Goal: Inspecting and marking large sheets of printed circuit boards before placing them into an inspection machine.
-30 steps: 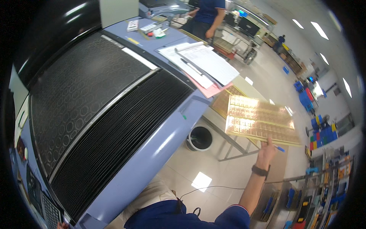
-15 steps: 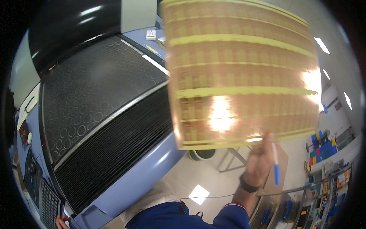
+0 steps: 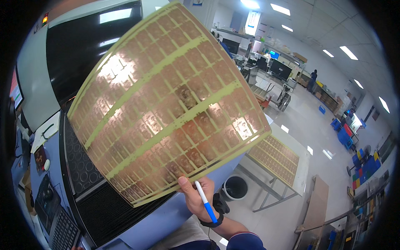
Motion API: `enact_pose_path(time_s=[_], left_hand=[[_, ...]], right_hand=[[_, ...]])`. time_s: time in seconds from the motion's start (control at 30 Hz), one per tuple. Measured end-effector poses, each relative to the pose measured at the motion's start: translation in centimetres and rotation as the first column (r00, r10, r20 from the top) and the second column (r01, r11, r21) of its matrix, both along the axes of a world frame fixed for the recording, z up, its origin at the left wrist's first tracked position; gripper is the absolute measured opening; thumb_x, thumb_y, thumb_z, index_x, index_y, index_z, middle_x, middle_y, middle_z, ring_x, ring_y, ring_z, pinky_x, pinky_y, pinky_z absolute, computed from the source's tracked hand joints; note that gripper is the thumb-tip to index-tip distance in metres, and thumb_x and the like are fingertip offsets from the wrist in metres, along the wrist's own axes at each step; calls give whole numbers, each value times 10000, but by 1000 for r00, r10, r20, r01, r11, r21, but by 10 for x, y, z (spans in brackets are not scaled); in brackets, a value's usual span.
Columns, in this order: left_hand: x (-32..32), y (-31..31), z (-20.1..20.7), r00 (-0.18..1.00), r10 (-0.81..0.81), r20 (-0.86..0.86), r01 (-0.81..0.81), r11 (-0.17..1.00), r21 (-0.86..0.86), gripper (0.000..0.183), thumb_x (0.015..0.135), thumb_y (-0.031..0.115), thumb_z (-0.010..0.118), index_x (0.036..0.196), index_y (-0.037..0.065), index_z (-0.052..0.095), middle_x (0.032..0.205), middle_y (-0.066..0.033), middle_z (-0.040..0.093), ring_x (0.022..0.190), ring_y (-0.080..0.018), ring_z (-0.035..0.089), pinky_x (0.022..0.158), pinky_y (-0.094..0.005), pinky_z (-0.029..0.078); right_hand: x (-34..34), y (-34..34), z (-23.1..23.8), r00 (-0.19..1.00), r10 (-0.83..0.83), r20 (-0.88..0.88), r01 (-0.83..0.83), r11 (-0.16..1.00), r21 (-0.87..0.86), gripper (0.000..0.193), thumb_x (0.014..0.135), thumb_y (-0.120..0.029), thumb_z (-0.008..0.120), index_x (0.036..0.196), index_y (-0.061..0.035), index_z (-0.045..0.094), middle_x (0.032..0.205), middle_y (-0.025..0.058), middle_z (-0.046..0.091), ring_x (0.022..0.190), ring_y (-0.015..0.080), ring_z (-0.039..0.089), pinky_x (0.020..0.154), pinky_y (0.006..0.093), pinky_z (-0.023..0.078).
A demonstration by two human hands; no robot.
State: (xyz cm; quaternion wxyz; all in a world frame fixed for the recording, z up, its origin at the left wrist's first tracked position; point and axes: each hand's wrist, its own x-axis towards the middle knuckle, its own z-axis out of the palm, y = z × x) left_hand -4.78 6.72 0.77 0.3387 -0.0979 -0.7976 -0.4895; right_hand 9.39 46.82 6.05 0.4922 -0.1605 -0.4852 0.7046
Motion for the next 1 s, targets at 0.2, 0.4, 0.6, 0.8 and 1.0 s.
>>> enact_pose_path(time_s=[0.2, 0.4, 0.6, 0.8, 1.0], left_hand=[[8, -20, -3, 1000, 23, 11, -23, 998, 59, 295, 986, 128, 549, 1016, -135, 681, 843, -217, 713, 695, -278, 687, 610, -341, 561], [-1, -31, -29, 994, -108, 27, 105, 990, 89, 205, 972, 55, 573, 1049, -103, 678, 899, -178, 721, 773, -216, 702, 697, -323, 590], [0, -38, -46, 1000, -26, 13, 23, 977, 213, 257, 979, 131, 527, 940, -90, 652, 773, -150, 639, 647, -186, 643, 619, -323, 555], [8, -24, -26, 999, -45, 27, 39, 980, 194, 266, 983, 149, 540, 938, -83, 662, 797, -138, 655, 686, -197, 666, 648, -332, 563], [1, -19, -18, 997, -67, -48, 78, 960, 269, 228, 936, 103, 564, 910, -94, 676, 747, -165, 678, 660, -228, 691, 635, -337, 583]], right_hand=[[1, 15, -5, 990, 109, 90, -117, 989, 91, 245, 925, -127, 687, 1118, 19, 645, 1019, 100, 688, 879, 188, 662, 763, 337, 535], [54, 45, -13, 997, 46, -55, -47, 999, -11, 419, 936, -50, 580, 1342, -54, 477, 942, 36, 620, 782, 142, 603, 639, 315, 489], [80, 74, -47, 959, 232, -161, -234, 972, 10, 307, 990, -131, 584, 1284, -73, 516, 1063, 69, 666, 839, 199, 637, 701, 354, 559], [66, 53, -16, 872, 308, -382, -436, 843, -316, 484, 876, 47, 520, 1354, 57, 441, 1322, 249, 592, 1194, 370, 624, 1000, 508, 556], [32, 3, 23, 820, 463, -337, -573, 672, -470, 513, 811, 132, 470, 1320, 152, 404, 1242, 287, 594, 1012, 403, 694, 882, 510, 629]])
